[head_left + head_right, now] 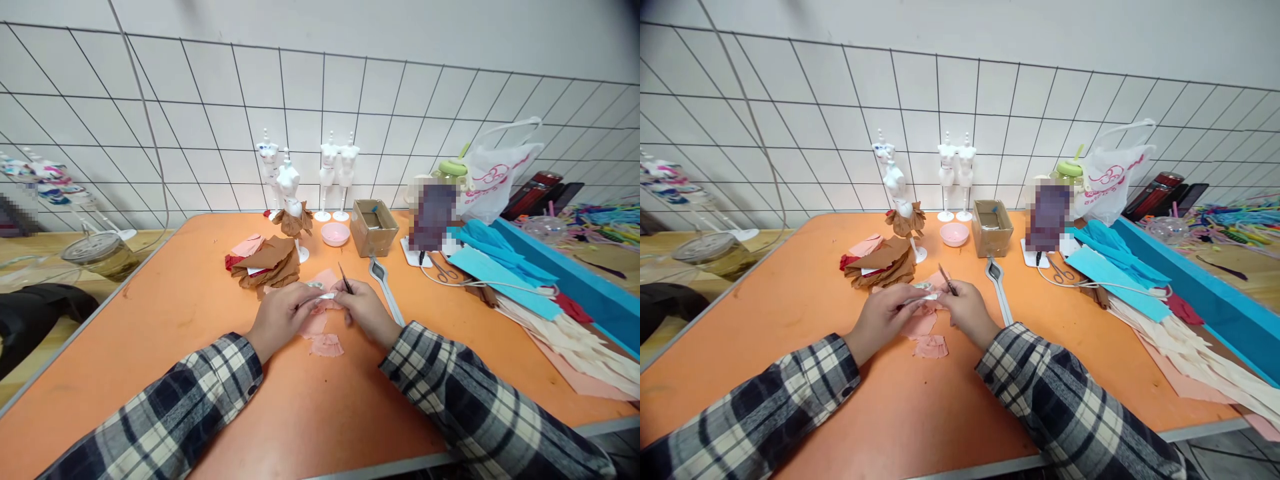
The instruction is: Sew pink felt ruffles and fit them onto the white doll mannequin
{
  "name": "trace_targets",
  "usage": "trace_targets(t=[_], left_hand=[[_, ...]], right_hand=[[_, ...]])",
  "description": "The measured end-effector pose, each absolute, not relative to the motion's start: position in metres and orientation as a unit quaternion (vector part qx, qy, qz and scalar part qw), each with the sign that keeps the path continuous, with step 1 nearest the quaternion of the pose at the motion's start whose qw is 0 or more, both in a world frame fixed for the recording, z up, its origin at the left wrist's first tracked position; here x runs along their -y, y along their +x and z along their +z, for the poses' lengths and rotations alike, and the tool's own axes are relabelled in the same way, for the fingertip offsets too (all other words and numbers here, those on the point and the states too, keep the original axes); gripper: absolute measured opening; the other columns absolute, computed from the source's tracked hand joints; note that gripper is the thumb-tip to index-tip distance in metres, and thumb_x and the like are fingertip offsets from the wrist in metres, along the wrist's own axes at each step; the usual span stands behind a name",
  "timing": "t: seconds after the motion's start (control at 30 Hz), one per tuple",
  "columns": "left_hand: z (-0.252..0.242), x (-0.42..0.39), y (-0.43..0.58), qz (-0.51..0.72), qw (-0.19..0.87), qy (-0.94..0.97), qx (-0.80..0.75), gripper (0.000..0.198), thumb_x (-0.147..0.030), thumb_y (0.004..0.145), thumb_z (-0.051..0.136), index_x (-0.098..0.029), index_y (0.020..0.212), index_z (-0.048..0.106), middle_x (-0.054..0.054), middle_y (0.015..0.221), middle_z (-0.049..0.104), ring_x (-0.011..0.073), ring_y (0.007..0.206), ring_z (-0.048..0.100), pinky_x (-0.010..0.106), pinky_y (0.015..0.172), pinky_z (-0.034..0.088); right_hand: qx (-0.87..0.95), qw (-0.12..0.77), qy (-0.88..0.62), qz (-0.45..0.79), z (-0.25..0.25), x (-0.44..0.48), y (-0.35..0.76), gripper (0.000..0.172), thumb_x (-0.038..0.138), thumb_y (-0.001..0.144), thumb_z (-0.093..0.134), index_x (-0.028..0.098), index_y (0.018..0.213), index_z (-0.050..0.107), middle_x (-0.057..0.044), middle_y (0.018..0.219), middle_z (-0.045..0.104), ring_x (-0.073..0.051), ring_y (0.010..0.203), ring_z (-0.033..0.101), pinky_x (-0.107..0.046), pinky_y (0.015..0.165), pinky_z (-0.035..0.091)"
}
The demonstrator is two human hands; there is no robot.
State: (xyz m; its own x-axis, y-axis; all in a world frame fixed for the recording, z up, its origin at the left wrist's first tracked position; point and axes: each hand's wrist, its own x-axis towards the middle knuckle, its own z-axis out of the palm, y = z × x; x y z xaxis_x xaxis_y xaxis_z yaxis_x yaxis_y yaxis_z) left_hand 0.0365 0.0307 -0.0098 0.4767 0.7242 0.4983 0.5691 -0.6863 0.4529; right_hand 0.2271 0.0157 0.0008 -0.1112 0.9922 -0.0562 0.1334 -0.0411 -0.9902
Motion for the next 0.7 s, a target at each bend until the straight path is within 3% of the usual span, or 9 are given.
trace_targets(t=[0.13, 0.2, 0.33, 0.5, 0.7], left_hand=[[-0.007, -0.033, 0.027, 0.385, -0.055, 0.883, -0.263, 0.024, -0.018, 0.091, 0.052, -0.027, 0.100, 0.072, 0.004, 0.097, 0.071, 0.0144, 0.083, 0.067, 0.025, 0.069, 0.047], [-0.005, -0.035, 0.024, 0.383, -0.093, 0.890, -0.229, 0.026, -0.017, 0.090, 0.052, -0.030, 0.097, 0.073, 0.004, 0.099, 0.070, 0.0123, 0.076, 0.065, 0.024, 0.065, 0.045], [-0.001, -0.037, 0.023, 0.342, -0.081, 0.908, -0.227, 0.027, -0.019, 0.091, 0.051, -0.030, 0.102, 0.072, 0.004, 0.095, 0.069, 0.0123, 0.076, 0.065, 0.025, 0.064, 0.044], [0.000, -0.030, 0.032, 0.324, -0.108, 0.901, -0.267, 0.016, -0.036, 0.087, 0.062, -0.024, 0.088, 0.072, 0.002, 0.083, 0.071, 0.0150, 0.070, 0.064, 0.029, 0.061, 0.040], [-0.005, -0.028, 0.034, 0.389, -0.045, 0.880, -0.268, 0.010, -0.025, 0.087, 0.062, -0.023, 0.090, 0.071, 0.002, 0.088, 0.072, 0.0140, 0.076, 0.065, 0.027, 0.069, 0.047]], right_hand=[[0.419, 0.346, -0.463, 0.700, 0.008, -0.010, 0.227, 0.019, 0.033, 0.070, 0.061, 0.020, 0.073, 0.048, 0.012, 0.050, 0.026, -0.006, 0.038, 0.020, -0.020, 0.034, 0.034], [0.429, 0.330, -0.456, 0.706, 0.008, -0.009, 0.228, 0.017, 0.032, 0.072, 0.059, 0.020, 0.073, 0.047, 0.012, 0.050, 0.026, -0.005, 0.037, 0.022, -0.020, 0.034, 0.037], [0.573, 0.320, -0.486, 0.577, 0.004, -0.012, 0.231, 0.017, 0.034, 0.081, 0.050, 0.020, 0.072, 0.048, 0.008, 0.055, 0.039, -0.007, 0.037, 0.042, -0.020, 0.034, 0.037], [0.678, 0.293, -0.488, 0.466, -0.002, -0.014, 0.230, 0.021, 0.029, 0.085, 0.046, 0.019, 0.067, 0.045, 0.007, 0.054, 0.043, -0.006, 0.040, 0.045, -0.018, 0.038, 0.032], [0.576, 0.323, -0.469, 0.587, -0.004, -0.012, 0.222, 0.021, 0.036, 0.084, 0.047, 0.022, 0.070, 0.042, 0.010, 0.048, 0.035, -0.007, 0.035, 0.038, -0.019, 0.036, 0.031]])
